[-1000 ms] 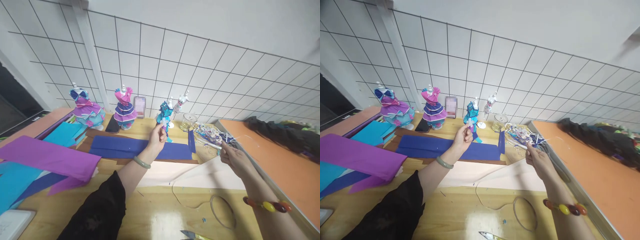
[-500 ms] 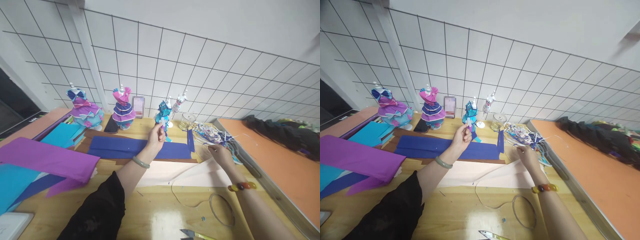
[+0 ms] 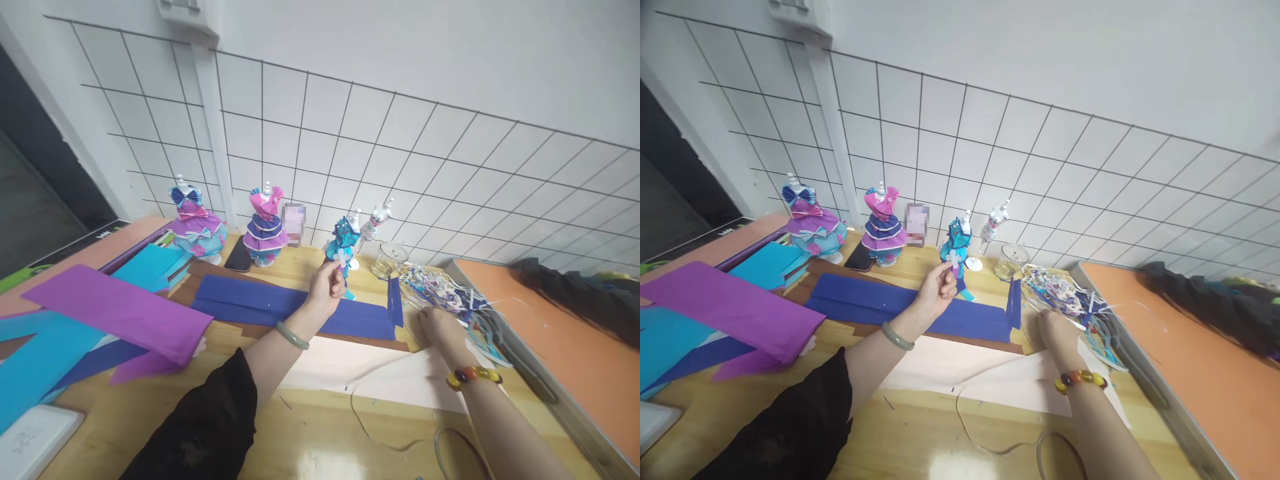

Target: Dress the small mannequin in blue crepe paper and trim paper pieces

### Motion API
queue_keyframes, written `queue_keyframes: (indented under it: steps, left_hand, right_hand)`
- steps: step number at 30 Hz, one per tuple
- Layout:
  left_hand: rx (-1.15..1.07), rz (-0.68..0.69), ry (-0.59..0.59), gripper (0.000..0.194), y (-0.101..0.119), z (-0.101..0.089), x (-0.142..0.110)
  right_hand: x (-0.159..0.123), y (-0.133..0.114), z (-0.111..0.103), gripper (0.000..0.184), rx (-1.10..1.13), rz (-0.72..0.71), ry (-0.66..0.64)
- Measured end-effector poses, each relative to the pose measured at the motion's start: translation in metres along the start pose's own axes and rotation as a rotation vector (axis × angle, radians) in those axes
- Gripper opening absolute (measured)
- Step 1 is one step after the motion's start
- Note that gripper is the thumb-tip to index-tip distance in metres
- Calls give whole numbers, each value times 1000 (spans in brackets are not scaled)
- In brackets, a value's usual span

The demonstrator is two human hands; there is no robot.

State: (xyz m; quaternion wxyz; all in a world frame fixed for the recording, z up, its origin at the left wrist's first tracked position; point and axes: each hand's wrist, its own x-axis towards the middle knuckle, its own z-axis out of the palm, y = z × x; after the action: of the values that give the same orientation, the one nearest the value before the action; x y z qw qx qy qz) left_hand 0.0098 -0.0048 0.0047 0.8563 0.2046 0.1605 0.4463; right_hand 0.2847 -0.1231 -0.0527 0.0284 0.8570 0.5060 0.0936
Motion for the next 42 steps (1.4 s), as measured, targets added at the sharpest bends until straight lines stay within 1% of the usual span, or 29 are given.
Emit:
queue_keyframes:
  steps: [4,7,9,11,13,15,17,19,22,24,26,32,36,39,42]
  left_hand:
    - [-7,-12,-5,23,2,1,-2]
    - [-14,-19,11,24,2,2,-2]
    - [-28,-21,11,25,3,1,-1]
    - [-47,-23,-3,25,2,1,0]
    - [-61,-24,-14,24,2,0,0]
    - [-64,-25,-18,24,2,0,-1]
    - [-61,-20,-16,24,2,1,-1]
    - [-52,-12,-9,25,2,2,-2]
    - [-25,-12,23,27,2,3,-3]
    - [-8,-14,53,29,2,3,-2]
    - [-5,-8,66,29,1,2,-1]
    - [-31,21,7,25,-3,-3,4]
    - [-41,41,-26,21,-5,-6,6]
    - [-39,47,-29,21,-5,-7,7]
    - [-40,53,-23,22,-5,-6,7]
  right_hand:
    - [0,-1,-2,32,-15,-19,-18]
    - [-2,0,-6,32,-17,-11,-3]
    - [-2,-4,-14,31,-15,-1,20]
    - [-2,-14,-27,30,19,-6,79]
    - [-2,-33,-46,26,158,-55,233]
    - [-4,-60,-69,22,330,-168,368]
    - [-7,-91,-91,19,496,-315,441]
    - [-10,-120,-109,18,594,-431,504]
    - [-11,-154,-124,16,657,-543,567]
    - [-10,-168,-126,16,675,-564,581]
    - [-7,-176,-124,16,683,-562,574]
    - [0,-181,-116,16,732,-525,531]
    - [2,-183,-114,14,865,-471,490]
    - [4,-184,-112,15,1006,-386,441]
    - [8,-183,-107,19,1142,-311,373]
